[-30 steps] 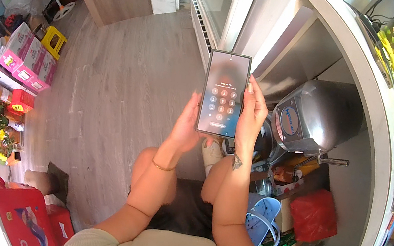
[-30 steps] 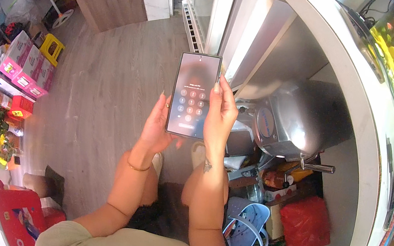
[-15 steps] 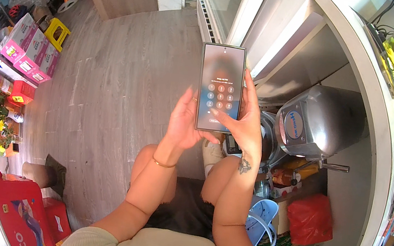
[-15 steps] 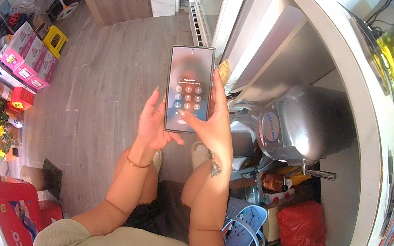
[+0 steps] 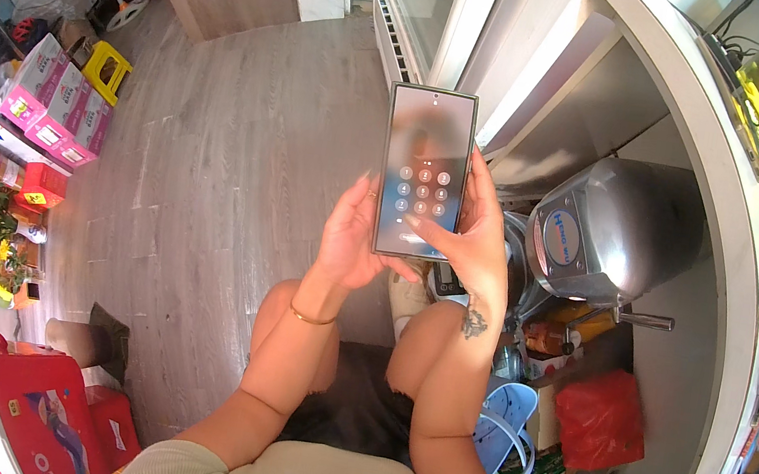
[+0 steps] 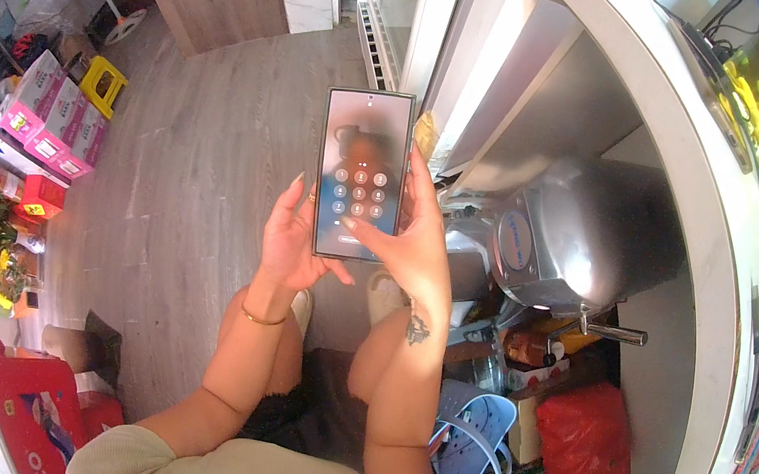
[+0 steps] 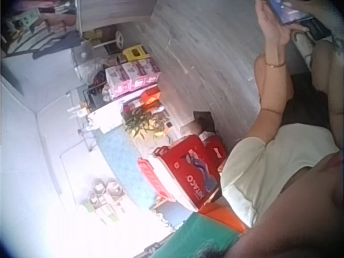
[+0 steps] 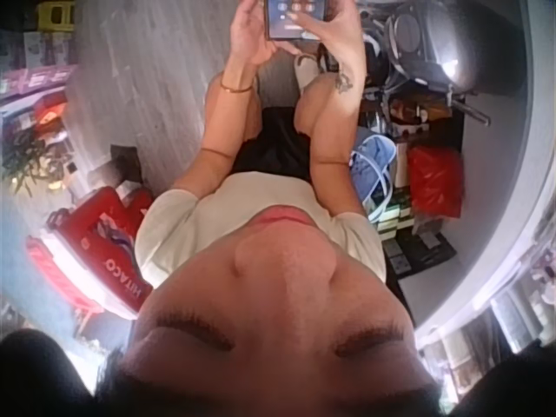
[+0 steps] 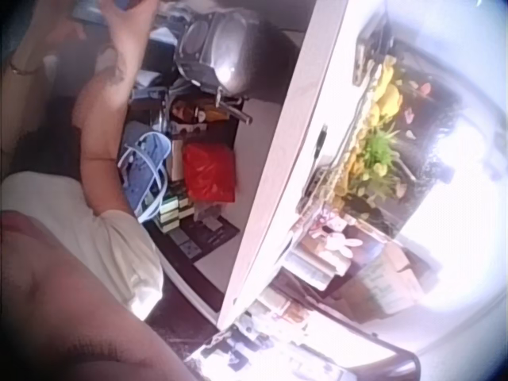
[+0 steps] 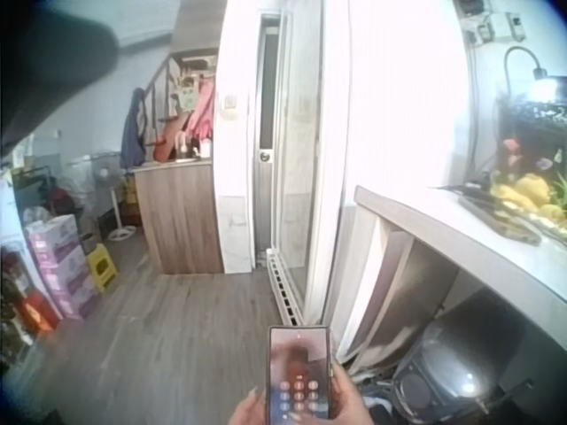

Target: The person places a smartphone on a counter, then moves to a sink to rinse a plastic lid and dry it with a cloth. They return to the counter and repeatedly place small stick-shaped snacks into clear plastic cups, then seal each cup with a lid. A second person in a green shirt is present at the counter, also handling cups and using a phone.

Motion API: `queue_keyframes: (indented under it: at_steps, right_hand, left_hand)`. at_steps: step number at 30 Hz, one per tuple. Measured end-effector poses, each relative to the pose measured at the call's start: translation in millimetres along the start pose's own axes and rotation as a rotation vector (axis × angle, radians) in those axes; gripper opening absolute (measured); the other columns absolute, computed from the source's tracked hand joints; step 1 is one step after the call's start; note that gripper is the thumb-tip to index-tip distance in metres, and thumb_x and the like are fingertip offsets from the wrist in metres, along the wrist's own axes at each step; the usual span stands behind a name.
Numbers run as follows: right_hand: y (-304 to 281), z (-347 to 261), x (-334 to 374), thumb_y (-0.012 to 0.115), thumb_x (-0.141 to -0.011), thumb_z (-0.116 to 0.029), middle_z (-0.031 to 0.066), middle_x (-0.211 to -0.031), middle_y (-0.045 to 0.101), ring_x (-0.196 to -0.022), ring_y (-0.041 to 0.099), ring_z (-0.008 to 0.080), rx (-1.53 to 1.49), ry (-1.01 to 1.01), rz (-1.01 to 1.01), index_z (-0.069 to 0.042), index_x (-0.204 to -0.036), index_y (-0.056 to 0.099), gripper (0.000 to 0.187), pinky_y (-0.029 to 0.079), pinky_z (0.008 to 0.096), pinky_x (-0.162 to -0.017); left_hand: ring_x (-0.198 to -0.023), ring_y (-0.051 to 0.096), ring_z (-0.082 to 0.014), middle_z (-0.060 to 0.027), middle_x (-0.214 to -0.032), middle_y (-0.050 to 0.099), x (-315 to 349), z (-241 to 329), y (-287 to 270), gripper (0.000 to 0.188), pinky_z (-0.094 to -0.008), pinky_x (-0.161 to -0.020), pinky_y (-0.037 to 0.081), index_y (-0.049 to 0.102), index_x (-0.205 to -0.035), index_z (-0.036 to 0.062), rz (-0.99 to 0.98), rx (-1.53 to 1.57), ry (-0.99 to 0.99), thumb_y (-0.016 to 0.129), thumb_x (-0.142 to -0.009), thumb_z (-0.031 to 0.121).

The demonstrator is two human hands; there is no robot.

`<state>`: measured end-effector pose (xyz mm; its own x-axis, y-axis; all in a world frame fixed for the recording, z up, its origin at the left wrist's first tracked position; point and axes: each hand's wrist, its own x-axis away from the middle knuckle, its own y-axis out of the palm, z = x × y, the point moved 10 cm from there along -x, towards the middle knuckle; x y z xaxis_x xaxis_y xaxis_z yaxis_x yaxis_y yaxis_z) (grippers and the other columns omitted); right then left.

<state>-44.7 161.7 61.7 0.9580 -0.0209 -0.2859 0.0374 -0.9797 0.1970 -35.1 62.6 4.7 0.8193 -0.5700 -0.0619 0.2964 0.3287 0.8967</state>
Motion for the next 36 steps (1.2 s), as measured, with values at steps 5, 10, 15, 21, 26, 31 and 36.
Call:
queue_keyframes:
  at_steps: [5, 10, 15, 21, 26, 31, 36]
  right_hand:
    - [-6.1, 11.1, -0.9, 0.072, -0.072, 0.01, 0.016, -0.124, 0.053, -0.113, 0.053, 0.0188, -0.074, 0.129, 0.103, 0.003, -0.144, 0.022, 0.088, 0.045, 0.0306, -0.093]
    - [3.0, 2.6, 6.6, 0.071, -0.073, 0.009, 0.0172, -0.127, 0.05, -0.114, 0.052, 0.0185, -0.103, 0.107, -0.074, 0.002, -0.145, 0.02, 0.089, 0.047, 0.0304, -0.091]
    - [11.7, -8.3, 2.4, 0.075, -0.071, 0.002, 0.0196, -0.136, 0.042, -0.116, 0.051, 0.0235, -0.067, -0.001, -0.1, 0.003, -0.146, 0.017, 0.095, 0.045, 0.0335, -0.095]
    - [37.9, -12.2, -5.7, 0.088, -0.058, -0.022, 0.0243, -0.142, 0.033, -0.131, 0.036, 0.0294, 0.515, 0.056, 0.082, 0.007, -0.144, 0.014, 0.117, 0.031, 0.0381, -0.108]
    - [61.3, 9.0, -61.9, 0.089, -0.056, -0.02, 0.0197, -0.143, 0.03, -0.137, 0.027, 0.0278, 0.239, -0.041, 0.051, 0.003, -0.144, 0.015, 0.117, 0.019, 0.037, -0.113]
    - [95.6, -42.2, -141.7, 0.088, -0.058, -0.014, 0.0139, -0.141, 0.032, -0.134, 0.031, 0.0234, 0.192, -0.24, -0.021, 0.002, -0.143, 0.016, 0.112, 0.023, 0.035, -0.111]
    - [78.9, -121.7, -147.5, 0.089, -0.056, -0.017, 0.0146, -0.145, 0.026, -0.133, 0.031, 0.0238, -0.048, -0.17, 0.044, -0.003, -0.147, 0.009, 0.122, 0.028, 0.0389, -0.108]
  left_hand:
    - [-0.112, 0.057, -0.0328, -0.0119, -0.136, 0.044, 1.8, -2.8, 4.1, 0.06, -0.0521, -0.057, 0.06, 0.026, -0.143, 0.0152, 0.028, -0.042, -0.005, 0.03, -0.095, 0.051]
    - [-0.111, 0.057, -0.0335, -0.0128, -0.136, 0.044, 6.0, 1.1, -0.7, 0.06, -0.0526, -0.056, 0.06, 0.027, -0.142, 0.0146, -0.049, 0.036, 0.007, 0.03, -0.095, 0.051]
    - [-0.114, 0.054, -0.0329, -0.0146, -0.136, 0.044, 5.4, 14.9, 8.9, 0.06, -0.0561, -0.061, 0.058, 0.028, -0.142, 0.0127, -0.064, -0.051, 0.032, 0.03, -0.095, 0.05]
    - [-0.13, 0.039, -0.0244, -0.0069, -0.142, 0.04, 23.5, 39.6, 4.3, 0.076, -0.0458, -0.106, 0.03, 0.026, -0.146, 0.01, 0.262, -0.446, 0.19, 0.029, -0.091, 0.062]
    - [-0.132, 0.036, -0.0231, -0.0063, -0.143, 0.039, -1.2, 87.5, -31.5, 0.078, -0.0415, -0.109, 0.025, 0.028, -0.145, 0.0087, 0.135, -0.58, 0.265, 0.026, -0.091, 0.065]
    - [-0.13, 0.039, -0.0225, -0.0092, -0.141, 0.041, -36.8, 169.7, 11.3, 0.075, -0.0412, -0.109, 0.027, 0.03, -0.144, 0.0066, -0.345, -0.46, 0.356, 0.027, -0.092, 0.061]
    - [-0.127, 0.042, -0.032, -0.0185, -0.141, 0.039, -66.2, 194.0, 82.8, 0.075, -0.0477, -0.095, 0.043, 0.028, -0.143, 0.0071, -0.13, -0.495, 0.24, 0.037, -0.09, 0.06]
